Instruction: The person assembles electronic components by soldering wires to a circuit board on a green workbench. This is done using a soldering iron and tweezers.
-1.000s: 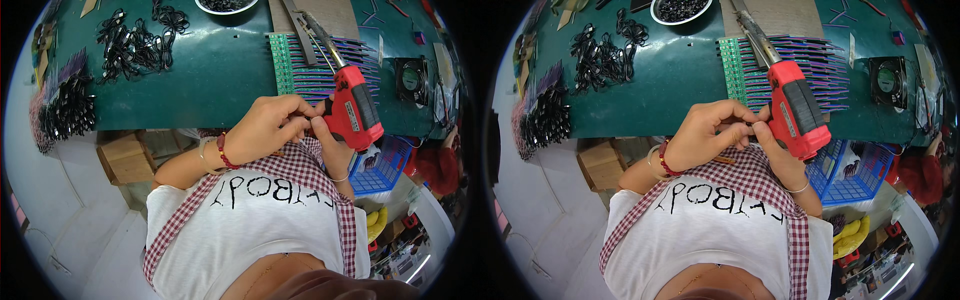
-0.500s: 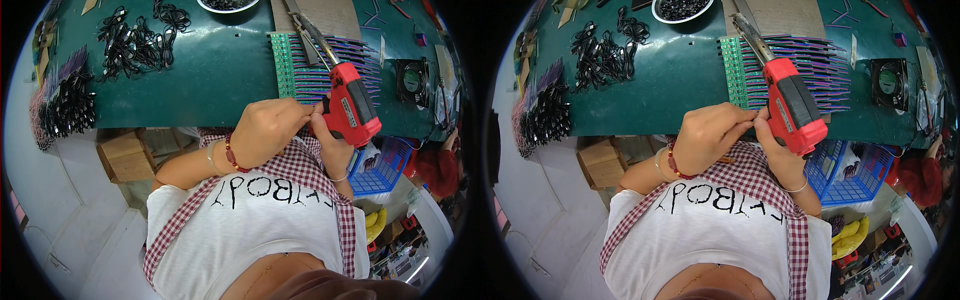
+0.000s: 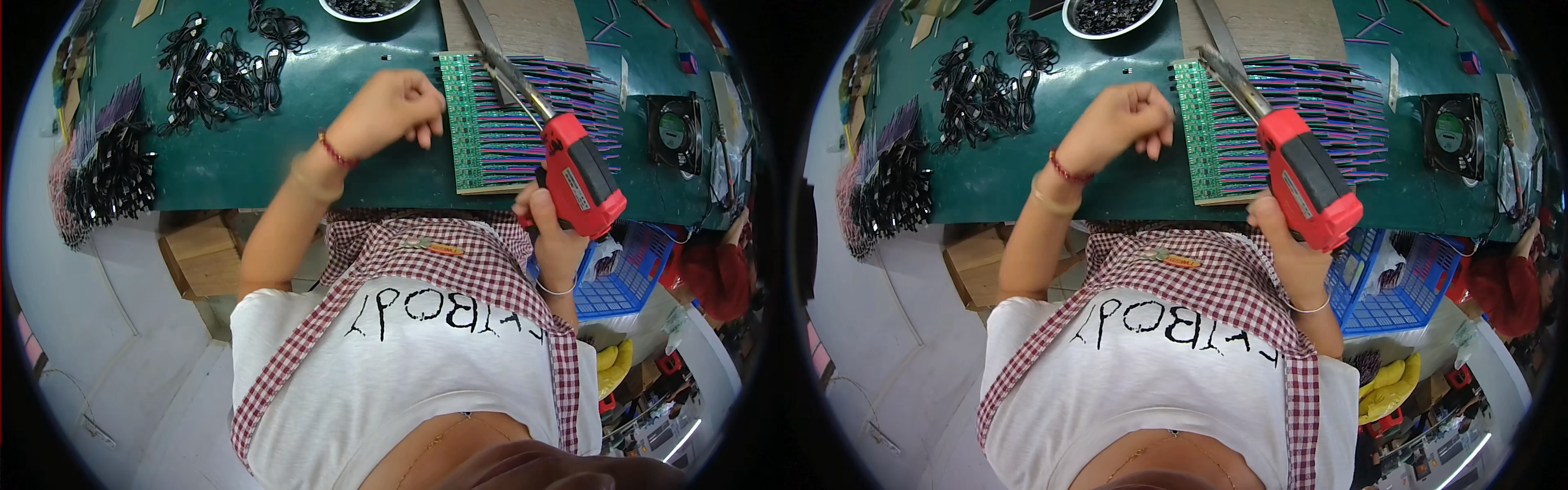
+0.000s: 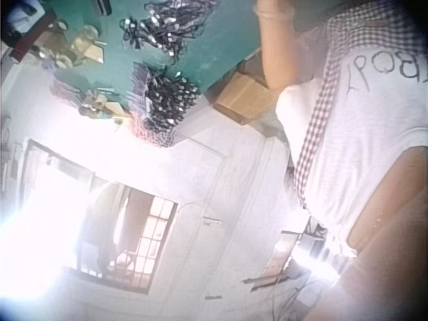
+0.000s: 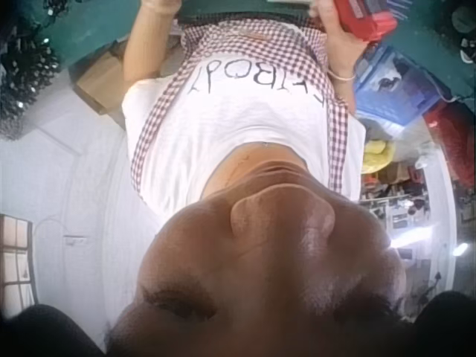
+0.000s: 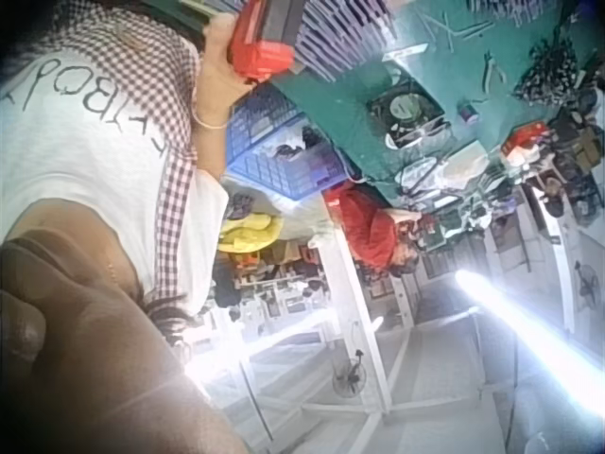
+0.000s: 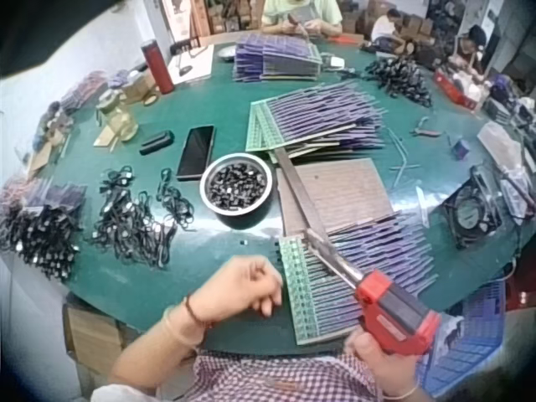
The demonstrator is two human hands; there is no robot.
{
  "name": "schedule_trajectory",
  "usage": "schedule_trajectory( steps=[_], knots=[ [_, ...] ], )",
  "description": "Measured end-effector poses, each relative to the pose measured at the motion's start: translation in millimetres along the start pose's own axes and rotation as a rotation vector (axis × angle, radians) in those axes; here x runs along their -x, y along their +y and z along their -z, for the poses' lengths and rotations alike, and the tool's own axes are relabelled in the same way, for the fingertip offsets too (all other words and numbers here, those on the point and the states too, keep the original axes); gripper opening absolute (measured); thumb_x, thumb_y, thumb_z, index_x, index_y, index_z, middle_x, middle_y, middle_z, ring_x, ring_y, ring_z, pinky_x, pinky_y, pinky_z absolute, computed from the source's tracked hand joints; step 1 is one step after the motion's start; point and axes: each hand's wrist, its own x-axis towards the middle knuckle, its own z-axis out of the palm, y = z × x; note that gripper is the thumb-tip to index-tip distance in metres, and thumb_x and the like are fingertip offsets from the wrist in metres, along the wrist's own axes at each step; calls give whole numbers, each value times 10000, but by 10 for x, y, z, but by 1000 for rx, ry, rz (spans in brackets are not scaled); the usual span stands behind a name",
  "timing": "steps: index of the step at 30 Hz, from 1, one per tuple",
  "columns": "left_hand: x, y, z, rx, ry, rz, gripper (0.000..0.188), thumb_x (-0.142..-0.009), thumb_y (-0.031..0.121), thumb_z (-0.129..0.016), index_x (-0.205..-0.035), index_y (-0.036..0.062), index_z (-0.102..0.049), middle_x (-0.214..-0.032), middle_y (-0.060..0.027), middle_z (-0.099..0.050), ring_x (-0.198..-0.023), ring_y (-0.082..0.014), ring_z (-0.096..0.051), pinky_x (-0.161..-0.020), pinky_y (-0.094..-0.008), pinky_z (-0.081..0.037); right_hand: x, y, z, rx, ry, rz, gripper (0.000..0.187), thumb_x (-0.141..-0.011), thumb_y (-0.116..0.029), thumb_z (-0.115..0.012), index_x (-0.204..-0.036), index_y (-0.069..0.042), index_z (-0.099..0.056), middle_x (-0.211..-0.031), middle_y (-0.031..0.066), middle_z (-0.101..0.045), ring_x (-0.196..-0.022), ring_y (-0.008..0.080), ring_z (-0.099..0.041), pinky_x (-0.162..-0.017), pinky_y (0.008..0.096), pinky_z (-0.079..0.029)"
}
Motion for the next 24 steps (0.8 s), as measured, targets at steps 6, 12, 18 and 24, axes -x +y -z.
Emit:
schedule_trajectory(
  steps=[6,12,18,24],
  knots=[
    [-299,-109,147,-15,-26,57,155,-858,141,-539,-783,6,-546,-692,-66,-618,-530,-80,-567,-475,-177,-415,156,261,156,56,58,-27,329,-874,-122,-547,-1134,67,-474,-625,54,-520,-541,100,-465,-505,217,-361],
    [-340,-119,173,-22,-81,55,157,-860,148,-544,-771,19,-539,-689,-62,-617,-533,-75,-568,-480,-173,-419,210,331,226,-31,87,-105,149,-800,-105,-680,-885,-10,-602,-693,10,-582,-595,82,-540,-549,234,-440],
    [-347,-105,188,-32,-96,56,158,-862,153,-545,-767,28,-531,-691,-52,-615,-537,-69,-563,-479,-173,-414,189,455,221,125,39,-29,306,-871,-97,-557,-1122,63,-487,-627,38,-510,-533,87,-467,-503,216,-378],
    [-351,-105,190,-39,-104,45,154,-862,154,-545,-768,34,-524,-689,-48,-611,-536,-67,-559,-480,-174,-413,176,501,212,203,48,18,252,-863,-93,-577,-1066,42,-511,-644,33,-532,-547,84,-487,-511,217,-388]
  ],
)
